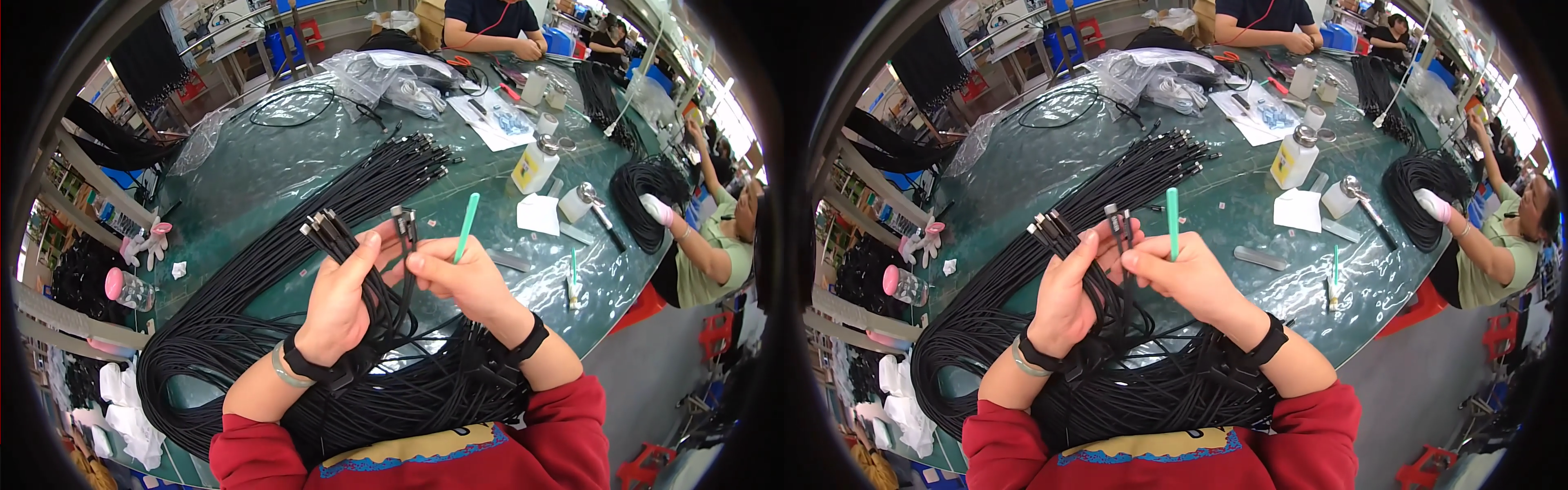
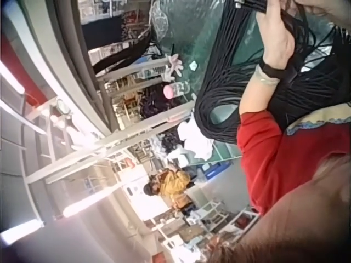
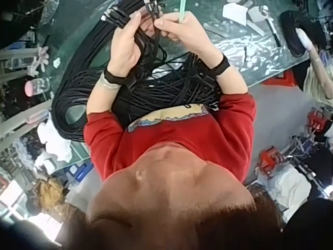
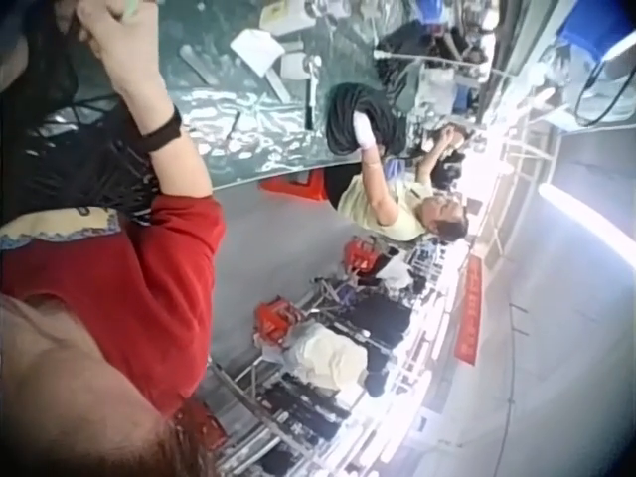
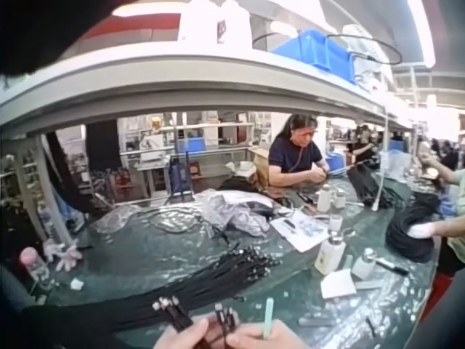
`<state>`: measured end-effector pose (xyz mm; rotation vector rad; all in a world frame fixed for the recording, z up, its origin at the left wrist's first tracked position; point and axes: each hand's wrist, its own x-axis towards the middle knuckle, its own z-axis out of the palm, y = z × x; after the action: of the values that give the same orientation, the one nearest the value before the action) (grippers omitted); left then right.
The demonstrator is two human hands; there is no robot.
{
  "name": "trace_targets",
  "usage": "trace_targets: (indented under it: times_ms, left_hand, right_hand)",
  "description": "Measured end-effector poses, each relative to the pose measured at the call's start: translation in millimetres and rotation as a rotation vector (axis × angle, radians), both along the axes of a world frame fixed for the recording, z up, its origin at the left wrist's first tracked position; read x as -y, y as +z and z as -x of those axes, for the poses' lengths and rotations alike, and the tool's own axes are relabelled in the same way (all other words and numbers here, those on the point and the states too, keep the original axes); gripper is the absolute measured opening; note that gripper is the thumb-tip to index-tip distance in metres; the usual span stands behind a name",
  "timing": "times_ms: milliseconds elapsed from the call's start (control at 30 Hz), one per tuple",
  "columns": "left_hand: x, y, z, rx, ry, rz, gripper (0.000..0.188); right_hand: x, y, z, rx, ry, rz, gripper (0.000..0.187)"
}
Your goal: The person gathers a bundle of cables and wipes the connector of each cable with a cloth wrapped around a stick. They dip the stick into a bottle of liquid and repeat the process for each cable in the bundle.
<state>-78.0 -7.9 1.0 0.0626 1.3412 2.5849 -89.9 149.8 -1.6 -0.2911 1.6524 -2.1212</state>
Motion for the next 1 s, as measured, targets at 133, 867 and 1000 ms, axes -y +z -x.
trace_targets:
  times_ms: [133,867,1000]
  left_hand:
    - [-1,2,-5,-0.114,-0.053,0.151,0.031]
    - [7,30,-17,-0.024,-0.096,0.198,0.028]
    - [9,28,-16,-0.050,-0.070,0.195,0.026]
  right_hand:
    - [10,3,-2,-0.186,0.015,-0.014,0.019]
    - [3,-13,-6,0.006,0.381,0.371,0.024]
    - [2,-11,-4,0.013,0.401,0.341,0.022]
